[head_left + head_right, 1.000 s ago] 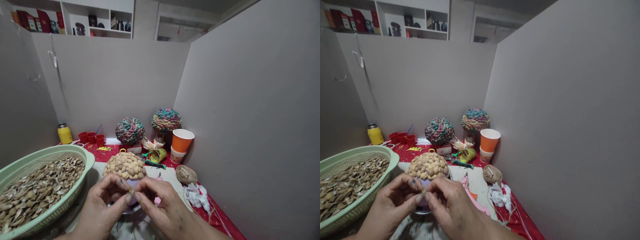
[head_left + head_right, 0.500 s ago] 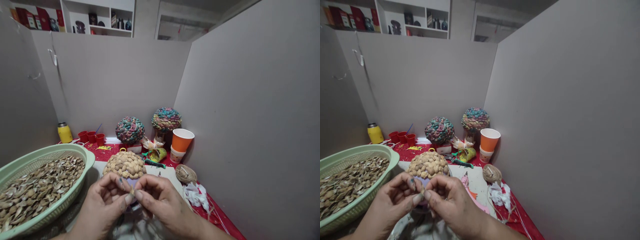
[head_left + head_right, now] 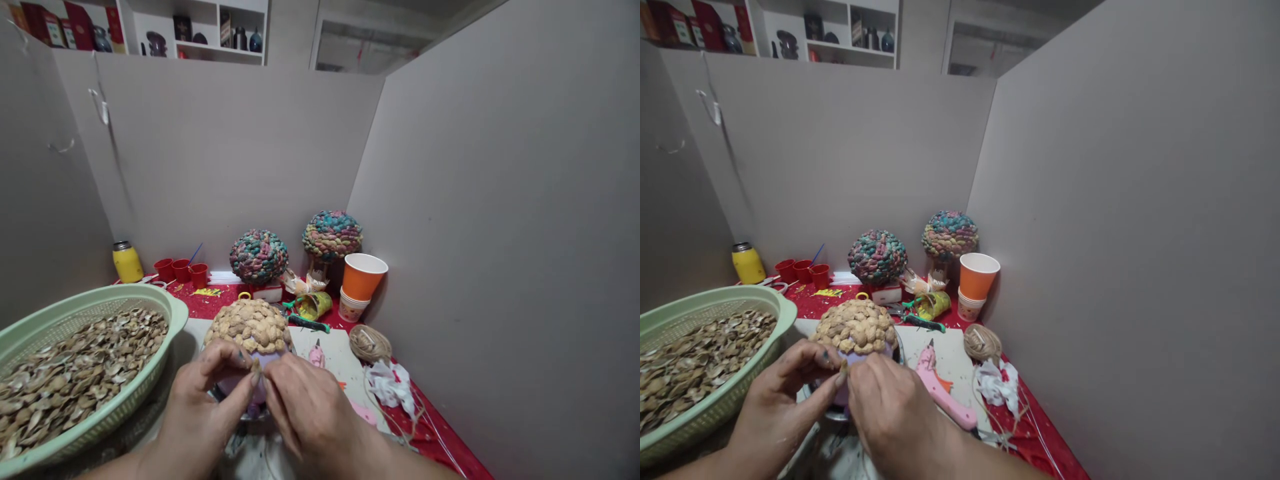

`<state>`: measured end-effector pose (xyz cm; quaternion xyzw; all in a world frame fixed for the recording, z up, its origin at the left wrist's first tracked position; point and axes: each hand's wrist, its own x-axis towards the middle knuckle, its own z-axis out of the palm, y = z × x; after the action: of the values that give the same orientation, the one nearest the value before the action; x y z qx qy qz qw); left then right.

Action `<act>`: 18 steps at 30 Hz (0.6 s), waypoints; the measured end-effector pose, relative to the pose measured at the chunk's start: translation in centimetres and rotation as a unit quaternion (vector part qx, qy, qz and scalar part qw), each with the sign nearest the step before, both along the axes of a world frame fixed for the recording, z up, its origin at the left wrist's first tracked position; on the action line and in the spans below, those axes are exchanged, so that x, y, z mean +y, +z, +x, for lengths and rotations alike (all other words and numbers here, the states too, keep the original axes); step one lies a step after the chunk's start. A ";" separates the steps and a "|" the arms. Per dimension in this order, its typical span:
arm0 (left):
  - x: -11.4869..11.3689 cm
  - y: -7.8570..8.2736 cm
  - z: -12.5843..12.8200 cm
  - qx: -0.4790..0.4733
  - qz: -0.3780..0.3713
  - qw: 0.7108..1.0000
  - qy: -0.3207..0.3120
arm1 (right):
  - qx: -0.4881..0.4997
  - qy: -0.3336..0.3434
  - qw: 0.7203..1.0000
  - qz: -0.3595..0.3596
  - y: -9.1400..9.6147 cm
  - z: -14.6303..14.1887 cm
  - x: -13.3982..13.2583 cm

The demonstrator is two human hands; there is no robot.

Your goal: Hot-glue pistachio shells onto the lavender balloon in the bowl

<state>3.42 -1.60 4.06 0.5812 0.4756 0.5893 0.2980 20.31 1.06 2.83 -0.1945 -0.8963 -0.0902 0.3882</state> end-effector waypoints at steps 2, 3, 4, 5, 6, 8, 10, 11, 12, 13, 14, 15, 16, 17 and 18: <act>0.2 0.3 -0.1 -0.039 -0.033 0.999 -0.019 | 0.016 0.025 1.000 0.005 0.1 -0.1 -0.1; 0.3 0.5 -0.2 -0.066 -0.056 0.996 -0.032 | 0.025 0.042 0.999 -0.003 0.3 -0.1 -0.2; 0.5 0.6 -0.3 -0.095 -0.079 0.991 -0.045 | 0.037 0.060 0.997 -0.011 0.5 -0.1 -0.4; 0.6 0.7 -0.4 -0.125 -0.100 0.986 -0.056 | 0.051 0.078 0.996 -0.016 0.7 -0.1 -0.5; 0.7 0.8 -0.5 -0.151 -0.116 0.980 -0.066 | 0.064 0.095 0.993 -0.018 0.8 0.0 -0.6; 0.9 0.9 -0.7 -0.196 -0.140 0.966 -0.091 | 0.080 0.131 0.988 -0.009 1.1 0.1 -0.7; 0.9 0.9 -0.8 -0.239 -0.164 0.948 -0.132 | 0.091 0.148 0.985 -0.003 1.3 0.3 -0.6; 0.9 0.9 -0.8 -0.258 -0.177 0.937 -0.157 | 0.095 0.148 0.984 -0.010 1.3 0.4 -0.6; 0.8 1.0 -0.8 -0.274 -0.190 0.925 -0.181 | 0.102 0.145 0.984 -0.020 1.4 0.4 -0.6; 0.8 1.0 -0.8 -0.286 -0.205 0.914 -0.202 | 0.109 0.139 0.984 -0.034 1.5 0.5 -0.6; 0.7 1.1 -0.8 -0.296 -0.219 0.904 -0.219 | 0.118 0.131 0.983 -0.050 1.6 0.6 -0.6; 0.7 1.2 -0.8 -0.303 -0.230 0.895 -0.231 | 0.124 0.124 0.982 -0.067 1.7 0.7 -0.7; 0.6 1.3 -0.8 -0.309 -0.240 0.888 -0.242 | 0.129 0.120 0.981 -0.081 1.8 0.8 -0.8; 0.6 1.4 -0.8 -0.316 -0.248 0.881 -0.250 | 0.131 0.117 0.980 -0.093 1.9 0.9 -0.9; 0.6 1.4 -0.7 -0.322 -0.253 0.876 -0.257 | 0.130 0.113 0.979 -0.104 2.0 1.0 -1.0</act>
<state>2.68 -1.03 5.49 0.3660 0.3206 0.5059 0.7123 21.29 0.06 4.86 -0.1410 -0.8590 0.0744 0.4865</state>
